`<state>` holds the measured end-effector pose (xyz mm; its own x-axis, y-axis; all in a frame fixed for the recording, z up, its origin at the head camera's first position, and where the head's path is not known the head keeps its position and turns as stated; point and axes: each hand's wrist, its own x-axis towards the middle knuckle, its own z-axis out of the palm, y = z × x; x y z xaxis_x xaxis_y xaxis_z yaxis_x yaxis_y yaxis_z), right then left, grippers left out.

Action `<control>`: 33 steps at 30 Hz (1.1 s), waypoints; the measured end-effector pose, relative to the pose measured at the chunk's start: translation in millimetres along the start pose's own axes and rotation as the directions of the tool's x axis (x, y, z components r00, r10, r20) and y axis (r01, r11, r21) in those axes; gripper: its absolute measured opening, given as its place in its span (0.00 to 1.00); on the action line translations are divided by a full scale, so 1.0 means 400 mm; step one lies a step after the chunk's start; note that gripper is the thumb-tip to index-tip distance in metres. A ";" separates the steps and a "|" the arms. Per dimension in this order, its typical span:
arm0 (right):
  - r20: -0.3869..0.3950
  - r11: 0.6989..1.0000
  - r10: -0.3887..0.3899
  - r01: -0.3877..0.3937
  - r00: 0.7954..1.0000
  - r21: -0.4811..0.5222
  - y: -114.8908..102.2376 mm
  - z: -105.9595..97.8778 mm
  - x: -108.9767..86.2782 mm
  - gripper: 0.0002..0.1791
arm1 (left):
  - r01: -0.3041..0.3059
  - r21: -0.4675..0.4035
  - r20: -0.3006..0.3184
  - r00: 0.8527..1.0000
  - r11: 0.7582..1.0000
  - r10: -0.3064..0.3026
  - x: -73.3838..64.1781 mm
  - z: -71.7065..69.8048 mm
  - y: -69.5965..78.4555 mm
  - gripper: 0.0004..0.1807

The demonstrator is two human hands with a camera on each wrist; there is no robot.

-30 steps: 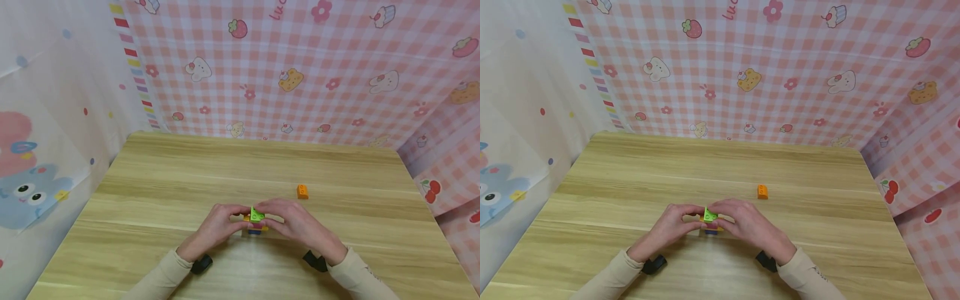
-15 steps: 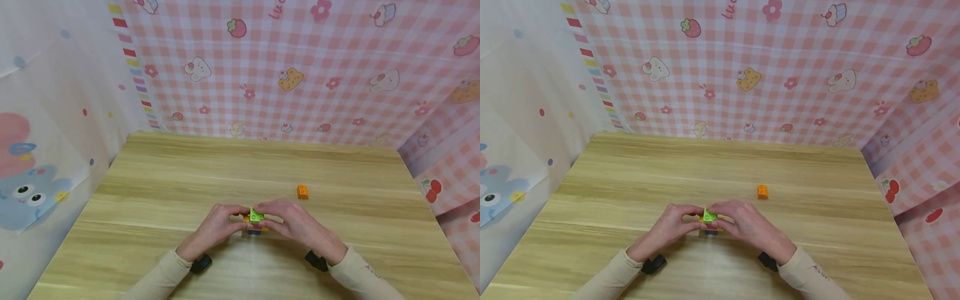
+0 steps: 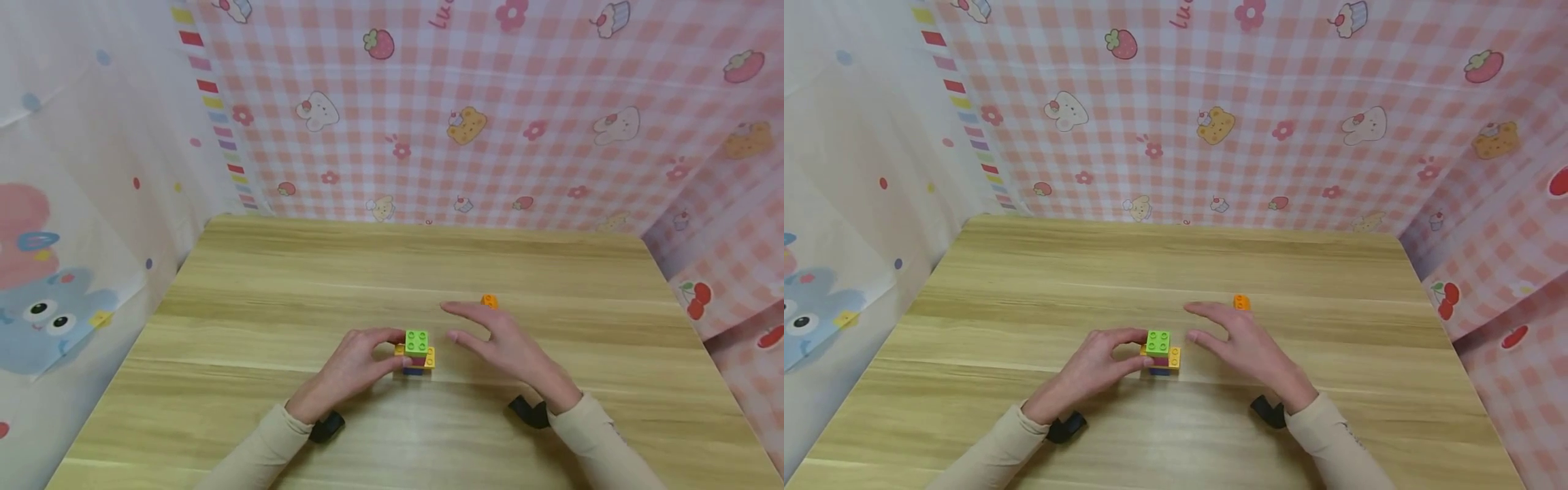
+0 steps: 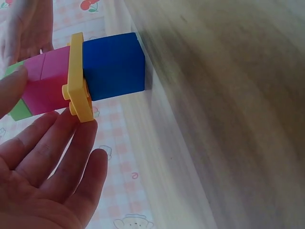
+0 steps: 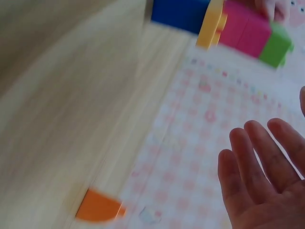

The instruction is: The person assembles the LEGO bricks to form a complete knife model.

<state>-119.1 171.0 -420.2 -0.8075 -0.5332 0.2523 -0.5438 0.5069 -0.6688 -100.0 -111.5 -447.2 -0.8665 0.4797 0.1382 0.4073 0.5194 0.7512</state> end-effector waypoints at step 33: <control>0.176 0.962 0.272 -0.265 0.946 -0.066 0.226 -0.108 0.024 0.26 | -0.112 -0.170 -0.117 0.989 0.979 0.093 0.004 0.005 0.010 0.17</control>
<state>-185.7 240.9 -448.0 -0.8717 -0.4854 -0.0665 -0.3244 0.6735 -0.6642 -99.0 -107.1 -445.2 -0.8525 0.4403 0.2819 0.4469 0.3341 0.8298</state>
